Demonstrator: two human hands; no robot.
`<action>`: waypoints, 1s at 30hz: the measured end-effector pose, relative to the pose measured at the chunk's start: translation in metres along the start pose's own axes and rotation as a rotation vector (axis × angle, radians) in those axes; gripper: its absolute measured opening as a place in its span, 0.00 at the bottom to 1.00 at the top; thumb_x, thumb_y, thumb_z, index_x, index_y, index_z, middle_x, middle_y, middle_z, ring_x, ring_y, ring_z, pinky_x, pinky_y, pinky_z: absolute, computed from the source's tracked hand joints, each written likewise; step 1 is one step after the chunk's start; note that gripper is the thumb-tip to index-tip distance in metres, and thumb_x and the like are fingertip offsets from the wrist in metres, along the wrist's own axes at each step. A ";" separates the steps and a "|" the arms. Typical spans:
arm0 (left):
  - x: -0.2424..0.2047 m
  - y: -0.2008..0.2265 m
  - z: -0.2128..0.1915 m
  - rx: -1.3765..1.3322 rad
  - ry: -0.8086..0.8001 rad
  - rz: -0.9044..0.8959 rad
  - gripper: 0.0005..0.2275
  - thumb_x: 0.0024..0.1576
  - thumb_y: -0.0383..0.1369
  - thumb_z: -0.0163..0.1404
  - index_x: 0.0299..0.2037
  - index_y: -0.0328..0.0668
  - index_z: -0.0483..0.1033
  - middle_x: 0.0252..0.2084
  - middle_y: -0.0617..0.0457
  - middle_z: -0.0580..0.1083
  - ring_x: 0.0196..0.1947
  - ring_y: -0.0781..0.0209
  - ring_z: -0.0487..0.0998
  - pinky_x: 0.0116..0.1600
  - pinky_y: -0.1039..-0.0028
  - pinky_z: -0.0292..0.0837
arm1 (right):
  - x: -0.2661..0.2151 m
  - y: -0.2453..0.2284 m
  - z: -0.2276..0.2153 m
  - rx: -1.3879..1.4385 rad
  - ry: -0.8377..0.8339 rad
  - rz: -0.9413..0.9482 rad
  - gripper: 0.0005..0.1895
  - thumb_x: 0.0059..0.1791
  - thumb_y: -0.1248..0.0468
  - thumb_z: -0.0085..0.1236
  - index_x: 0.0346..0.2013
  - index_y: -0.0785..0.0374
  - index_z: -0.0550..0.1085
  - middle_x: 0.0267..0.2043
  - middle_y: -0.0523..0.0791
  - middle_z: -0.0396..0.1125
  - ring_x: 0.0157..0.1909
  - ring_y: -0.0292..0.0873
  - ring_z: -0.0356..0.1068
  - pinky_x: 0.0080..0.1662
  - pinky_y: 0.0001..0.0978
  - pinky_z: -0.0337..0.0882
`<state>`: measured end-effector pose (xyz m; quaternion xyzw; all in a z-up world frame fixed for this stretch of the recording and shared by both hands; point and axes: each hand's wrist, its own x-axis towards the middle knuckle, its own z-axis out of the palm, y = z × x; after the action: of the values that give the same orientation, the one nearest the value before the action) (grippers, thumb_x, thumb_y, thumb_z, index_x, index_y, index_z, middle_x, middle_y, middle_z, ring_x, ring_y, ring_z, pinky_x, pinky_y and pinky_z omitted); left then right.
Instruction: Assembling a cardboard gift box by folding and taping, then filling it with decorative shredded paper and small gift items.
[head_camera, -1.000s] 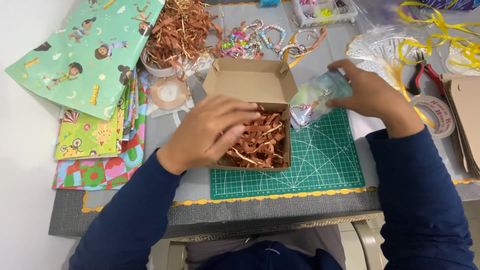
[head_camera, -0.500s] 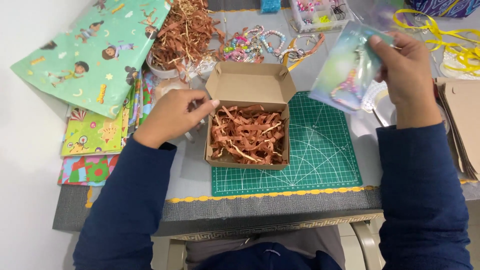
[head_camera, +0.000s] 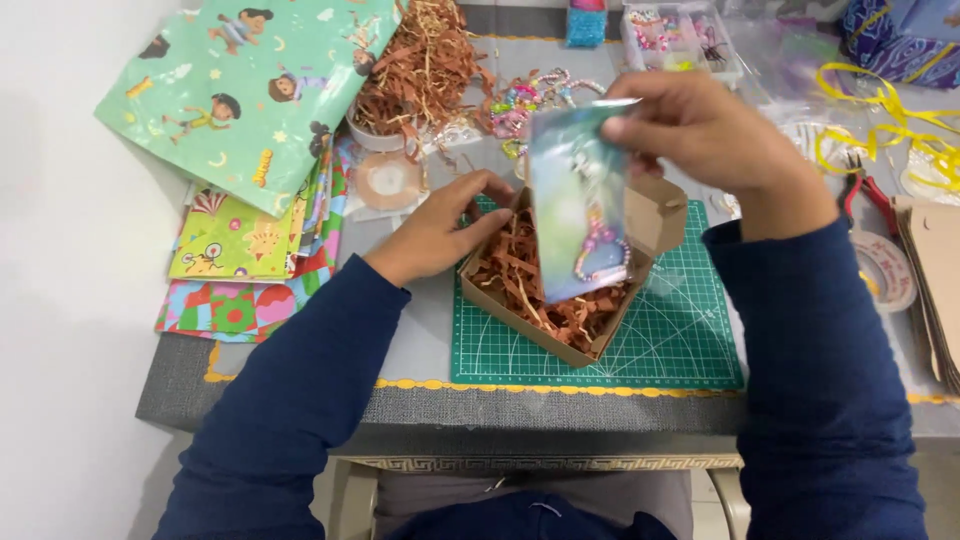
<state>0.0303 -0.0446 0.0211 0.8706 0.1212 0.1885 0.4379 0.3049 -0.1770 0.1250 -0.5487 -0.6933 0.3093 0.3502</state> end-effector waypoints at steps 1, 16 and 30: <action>0.000 -0.001 0.001 -0.012 0.007 0.011 0.13 0.65 0.44 0.42 0.52 0.47 0.70 0.50 0.54 0.73 0.46 0.60 0.75 0.47 0.70 0.69 | 0.008 0.000 0.006 -0.003 -0.052 0.031 0.04 0.59 0.65 0.50 0.44 0.62 0.72 0.24 0.40 0.66 0.25 0.31 0.67 0.30 0.20 0.71; -0.001 -0.003 0.005 -0.050 0.045 -0.005 0.10 0.67 0.33 0.43 0.54 0.40 0.71 0.50 0.38 0.74 0.48 0.44 0.77 0.53 0.56 0.72 | 0.030 -0.027 0.073 -0.458 -0.297 0.296 0.17 0.55 0.59 0.48 0.56 0.53 0.78 0.38 0.52 0.78 0.42 0.58 0.75 0.47 0.51 0.73; -0.002 0.005 0.003 -0.047 0.022 0.003 0.11 0.68 0.34 0.41 0.55 0.41 0.71 0.49 0.37 0.74 0.50 0.43 0.76 0.55 0.55 0.71 | 0.007 -0.029 0.109 -1.143 -0.041 0.093 0.30 0.42 0.45 0.68 0.51 0.58 0.71 0.32 0.46 0.71 0.30 0.55 0.76 0.29 0.50 0.76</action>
<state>0.0305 -0.0501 0.0227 0.8581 0.1203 0.2017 0.4567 0.1980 -0.1814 0.0878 -0.6746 -0.7322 -0.0890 -0.0298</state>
